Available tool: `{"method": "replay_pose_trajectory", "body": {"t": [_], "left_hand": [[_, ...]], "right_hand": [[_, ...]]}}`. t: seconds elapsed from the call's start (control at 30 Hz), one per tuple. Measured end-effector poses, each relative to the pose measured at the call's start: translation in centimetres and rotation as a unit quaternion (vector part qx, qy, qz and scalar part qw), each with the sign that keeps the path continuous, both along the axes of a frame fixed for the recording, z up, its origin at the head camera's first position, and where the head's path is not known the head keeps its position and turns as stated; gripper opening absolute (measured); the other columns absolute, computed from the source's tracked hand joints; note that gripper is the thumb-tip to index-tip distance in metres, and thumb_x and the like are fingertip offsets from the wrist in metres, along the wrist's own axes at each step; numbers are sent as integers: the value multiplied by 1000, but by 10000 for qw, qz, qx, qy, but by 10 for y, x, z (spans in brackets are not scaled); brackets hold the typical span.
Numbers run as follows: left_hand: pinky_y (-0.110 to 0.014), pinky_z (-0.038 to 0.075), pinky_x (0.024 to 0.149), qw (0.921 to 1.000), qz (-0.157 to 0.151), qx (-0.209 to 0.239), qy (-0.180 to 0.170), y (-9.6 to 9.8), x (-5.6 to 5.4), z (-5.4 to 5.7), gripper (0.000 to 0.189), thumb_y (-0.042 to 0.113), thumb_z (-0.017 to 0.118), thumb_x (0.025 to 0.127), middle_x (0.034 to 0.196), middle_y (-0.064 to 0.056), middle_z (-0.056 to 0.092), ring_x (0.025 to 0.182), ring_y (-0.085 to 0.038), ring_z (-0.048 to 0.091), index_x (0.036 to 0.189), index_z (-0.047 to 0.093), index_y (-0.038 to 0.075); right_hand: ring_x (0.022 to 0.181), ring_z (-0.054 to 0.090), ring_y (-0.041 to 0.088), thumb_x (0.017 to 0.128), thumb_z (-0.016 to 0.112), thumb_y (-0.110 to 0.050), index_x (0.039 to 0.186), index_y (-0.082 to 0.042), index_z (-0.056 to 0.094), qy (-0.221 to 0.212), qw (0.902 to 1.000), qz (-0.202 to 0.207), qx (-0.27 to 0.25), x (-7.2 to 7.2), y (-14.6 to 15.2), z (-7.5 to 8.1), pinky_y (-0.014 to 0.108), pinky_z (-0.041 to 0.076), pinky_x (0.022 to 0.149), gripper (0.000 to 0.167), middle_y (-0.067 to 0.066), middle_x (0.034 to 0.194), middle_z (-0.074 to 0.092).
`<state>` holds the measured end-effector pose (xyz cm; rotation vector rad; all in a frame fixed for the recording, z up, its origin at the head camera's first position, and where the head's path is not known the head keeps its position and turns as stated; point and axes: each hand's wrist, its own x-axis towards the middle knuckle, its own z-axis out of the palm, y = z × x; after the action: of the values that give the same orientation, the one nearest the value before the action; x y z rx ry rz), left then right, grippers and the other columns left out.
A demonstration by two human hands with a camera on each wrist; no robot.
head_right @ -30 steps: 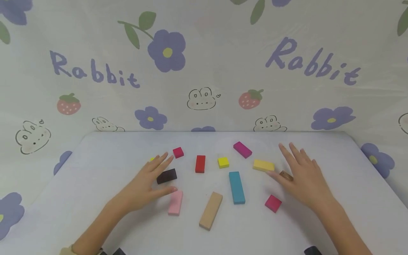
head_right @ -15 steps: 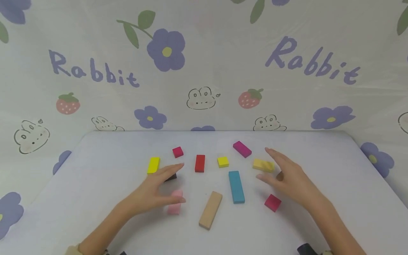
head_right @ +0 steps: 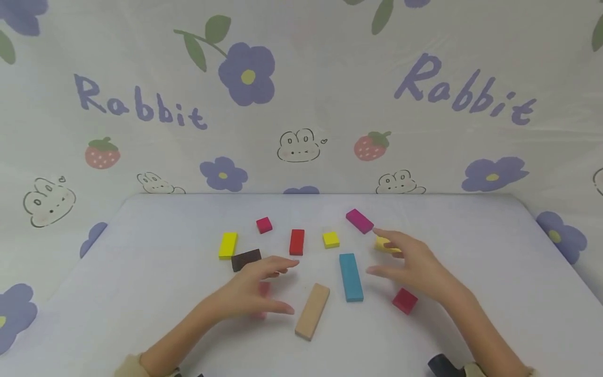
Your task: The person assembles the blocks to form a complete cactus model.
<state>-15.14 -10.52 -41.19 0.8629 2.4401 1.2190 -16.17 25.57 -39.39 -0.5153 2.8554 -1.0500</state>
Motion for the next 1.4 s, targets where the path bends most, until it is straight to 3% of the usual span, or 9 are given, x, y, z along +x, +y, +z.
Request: {"method": "replay_pose_trajectory", "body": {"t": [0.37,0.47,0.6,0.7,0.83,0.93,1.03,1.2,1.4], "left_hand": [[-21,50,107,9954,-510,-19,-813,22,-5,-3,80,20,92,83,146,-2,59,124,-12,58,155,55,14],[-18,49,105,9915,-608,15,-1151,25,-7,-4,79,17,90,85,147,-1,57,125,-9,57,155,54,14],[-21,47,109,9889,-819,-208,-1221,26,-11,-7,82,20,90,86,150,1,54,128,-9,53,158,51,16],[-25,49,109,9879,-1136,-353,-996,26,-24,-32,91,31,93,82,150,8,51,129,-6,49,160,47,27],[-28,48,110,9855,-1323,-553,-907,27,-30,-44,97,40,94,79,152,11,47,132,-6,43,161,42,37],[-32,45,113,9846,-1350,-773,-795,27,-29,-42,98,44,94,78,156,10,42,138,-10,38,161,41,37],[-33,44,113,9844,-1460,-867,-462,27,-37,-61,102,51,95,74,158,14,38,138,-12,35,159,41,39],[-31,43,112,9812,-1582,-1083,-233,30,-39,-66,104,51,96,73,159,16,34,139,-12,33,160,39,38],[-28,45,109,9805,-1530,-1228,-139,34,-34,-61,100,46,95,75,154,14,40,135,-12,36,158,42,33]], "right_hand": [[120,64,38,85,90,-28,151,-2,51,-594,9957,506,-501,-4,-12,-3,52,60,97,81,24,146,57],[117,64,32,84,91,-27,153,-2,50,-852,9927,638,-563,-7,-14,-6,47,61,95,84,23,143,57],[112,64,27,82,93,-22,153,2,48,-1037,9896,770,-637,-8,-17,-9,41,63,92,87,24,139,57],[112,63,28,80,93,-17,152,4,46,-1090,9882,880,-616,-8,-19,-9,42,63,91,89,25,136,58],[116,61,31,80,94,-18,153,4,45,-1213,9863,996,-501,-9,-21,-9,44,62,93,91,24,135,57],[118,59,32,79,95,-22,153,2,46,-1275,9850,1092,-389,-11,-21,-10,43,61,95,92,21,135,56],[120,56,32,78,95,-23,153,0,46,-1281,9840,1201,-291,-13,-21,-11,41,61,95,93,19,136,55],[121,53,32,76,97,-25,155,-4,45,-1352,9830,1230,-159,-14,-21,-14,35,59,92,97,18,137,52],[117,53,30,74,98,-24,152,-5,47,-1313,9845,1158,-57,-13,-23,-14,28,57,85,96,16,133,53]]}}
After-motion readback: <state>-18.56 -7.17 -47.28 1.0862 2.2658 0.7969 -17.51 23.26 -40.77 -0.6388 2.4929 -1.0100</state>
